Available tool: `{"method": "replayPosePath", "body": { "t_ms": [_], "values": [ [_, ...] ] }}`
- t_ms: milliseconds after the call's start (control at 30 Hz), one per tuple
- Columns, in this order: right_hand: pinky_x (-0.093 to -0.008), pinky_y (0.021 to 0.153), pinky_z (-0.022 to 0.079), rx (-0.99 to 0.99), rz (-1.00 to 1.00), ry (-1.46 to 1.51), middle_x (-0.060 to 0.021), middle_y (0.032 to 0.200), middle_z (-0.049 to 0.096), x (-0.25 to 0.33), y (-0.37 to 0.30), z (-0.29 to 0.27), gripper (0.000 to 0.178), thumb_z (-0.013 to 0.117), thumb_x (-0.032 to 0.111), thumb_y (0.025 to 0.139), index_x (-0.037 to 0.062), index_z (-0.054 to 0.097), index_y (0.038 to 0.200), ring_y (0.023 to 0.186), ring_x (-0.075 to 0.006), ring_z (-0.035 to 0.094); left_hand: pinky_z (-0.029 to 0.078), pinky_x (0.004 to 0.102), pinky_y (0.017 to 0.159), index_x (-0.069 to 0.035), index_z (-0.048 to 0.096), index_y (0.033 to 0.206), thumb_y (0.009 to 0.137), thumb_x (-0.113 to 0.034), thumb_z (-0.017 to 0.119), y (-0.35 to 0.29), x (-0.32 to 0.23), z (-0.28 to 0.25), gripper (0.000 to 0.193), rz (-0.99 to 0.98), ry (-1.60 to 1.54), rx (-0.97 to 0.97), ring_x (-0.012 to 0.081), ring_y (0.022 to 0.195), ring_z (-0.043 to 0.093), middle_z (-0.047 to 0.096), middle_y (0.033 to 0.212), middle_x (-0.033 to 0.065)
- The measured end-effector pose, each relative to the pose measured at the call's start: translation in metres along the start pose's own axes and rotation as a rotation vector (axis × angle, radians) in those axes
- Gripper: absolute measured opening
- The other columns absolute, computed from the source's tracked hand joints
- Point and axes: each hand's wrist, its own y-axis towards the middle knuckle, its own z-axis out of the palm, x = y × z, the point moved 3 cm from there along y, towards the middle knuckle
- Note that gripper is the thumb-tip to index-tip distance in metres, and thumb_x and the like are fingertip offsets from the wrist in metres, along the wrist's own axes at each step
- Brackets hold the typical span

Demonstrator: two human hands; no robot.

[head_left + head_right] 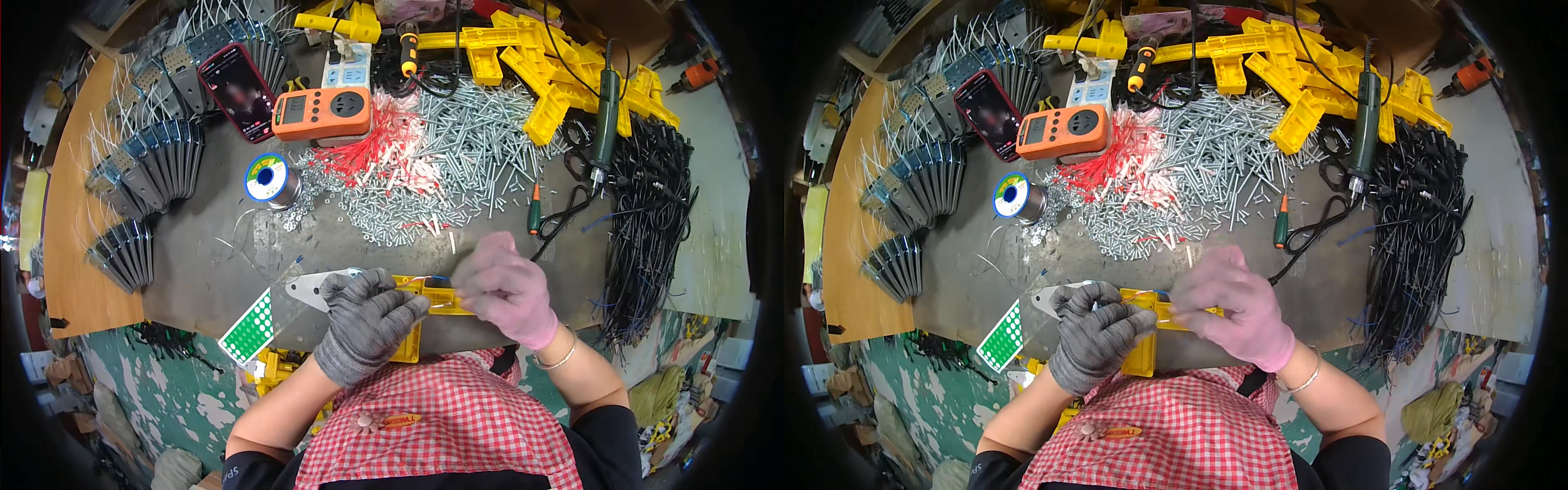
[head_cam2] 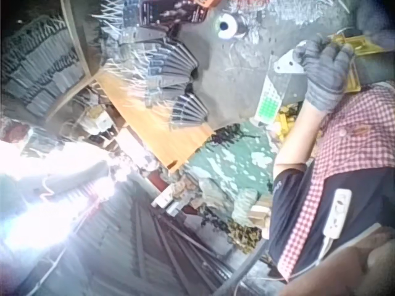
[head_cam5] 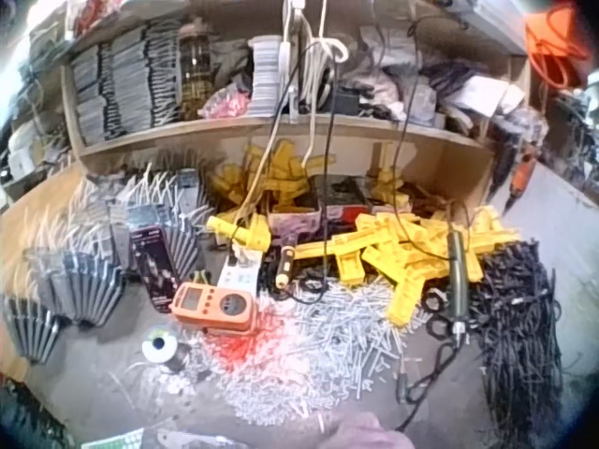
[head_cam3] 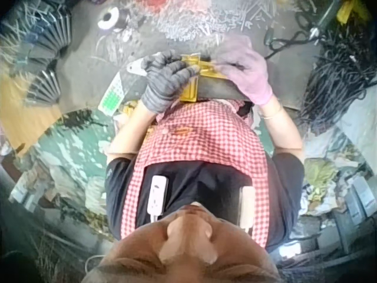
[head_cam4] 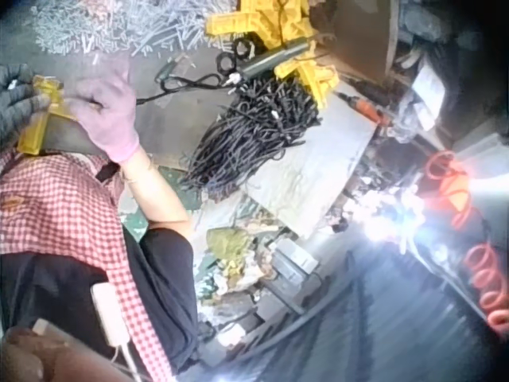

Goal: The person assembles small yellow plastic housings and metal plates by connecting wires with a soldering iron and fastening parts with an electric screwdriver.

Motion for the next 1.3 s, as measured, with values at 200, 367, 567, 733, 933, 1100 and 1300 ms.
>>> {"method": "replayPosePath", "body": {
  "t_ms": [200, 367, 567, 733, 933, 1100, 1300],
  "values": [
    [-0.0367, 0.080, 0.043, 0.016, -0.036, -0.137, -0.0002, 0.082, 0.063, 0.007, -0.015, 0.009, 0.033, 0.088, 0.021, 0.068, 0.0120, 0.069, 0.093, 0.079, -0.0234, 0.057, 0.034, 0.0492, 0.090, -0.025, 0.075, 0.097, 0.076, -0.026, 0.077, 0.004, -0.006, 0.006, 0.021, -0.067, -0.063, -0.099, 0.0239, 0.104, 0.059, 0.072, 0.092, -0.0067],
    [-0.0372, 0.079, 0.045, 0.034, -0.093, -0.298, -0.0013, 0.083, 0.062, 0.006, -0.012, 0.019, 0.024, 0.082, 0.016, 0.073, 0.0111, 0.068, 0.092, 0.083, -0.0244, 0.057, 0.032, 0.0494, 0.092, -0.026, 0.075, 0.095, 0.075, -0.026, 0.077, 0.007, -0.011, 0.006, 0.020, -0.067, -0.050, -0.106, 0.0240, 0.104, 0.058, 0.072, 0.092, -0.0066],
    [-0.0380, 0.082, 0.047, 0.068, -0.035, -0.177, -0.0032, 0.084, 0.062, -0.002, -0.012, 0.014, 0.011, 0.071, 0.009, 0.083, 0.0100, 0.068, 0.093, 0.083, -0.0255, 0.059, 0.034, 0.0463, 0.090, -0.021, 0.075, 0.096, 0.071, -0.020, 0.080, 0.010, -0.013, -0.006, 0.026, -0.042, -0.043, -0.133, 0.0233, 0.098, 0.059, 0.070, 0.089, -0.0048],
    [-0.0376, 0.081, 0.047, 0.022, 0.042, -0.125, -0.0034, 0.082, 0.063, -0.007, -0.021, 0.024, 0.010, 0.070, 0.008, 0.083, 0.0104, 0.067, 0.092, 0.080, -0.0246, 0.059, 0.032, 0.0478, 0.088, -0.019, 0.074, 0.094, 0.072, -0.020, 0.079, 0.011, -0.009, -0.007, 0.023, -0.080, -0.184, -0.101, 0.0236, 0.097, 0.059, 0.069, 0.089, -0.0027],
    [-0.0378, 0.077, 0.046, -0.016, 0.045, -0.179, -0.0026, 0.079, 0.059, -0.002, -0.018, 0.022, 0.015, 0.074, 0.007, 0.076, 0.0124, 0.066, 0.087, 0.077, -0.0239, 0.057, 0.040, 0.0420, 0.083, -0.015, 0.073, 0.088, 0.072, -0.013, 0.082, 0.019, -0.009, -0.013, 0.018, -0.215, -0.299, -0.116, 0.0244, 0.076, 0.061, 0.066, 0.078, 0.0017],
    [-0.0361, 0.077, 0.044, -0.021, -0.006, -0.188, -0.0014, 0.077, 0.056, -0.001, -0.020, 0.021, 0.021, 0.075, 0.006, 0.068, 0.0149, 0.065, 0.084, 0.078, -0.0226, 0.057, 0.043, 0.0398, 0.078, -0.013, 0.076, 0.088, 0.072, -0.015, 0.084, 0.018, -0.004, -0.013, 0.018, -0.336, -0.410, -0.065, 0.0244, 0.082, 0.057, 0.062, 0.080, 0.0036],
    [-0.0354, 0.074, 0.047, -0.033, -0.042, -0.188, -0.0010, 0.078, 0.058, 0.000, -0.020, 0.021, 0.020, 0.074, 0.003, 0.067, 0.0136, 0.064, 0.081, 0.078, -0.0231, 0.056, 0.040, 0.0418, 0.085, -0.018, 0.078, 0.091, 0.071, -0.020, 0.084, 0.015, -0.002, -0.010, 0.021, -0.429, -0.510, -0.043, 0.0243, 0.087, 0.057, 0.065, 0.078, 0.0001]
  ]
}}
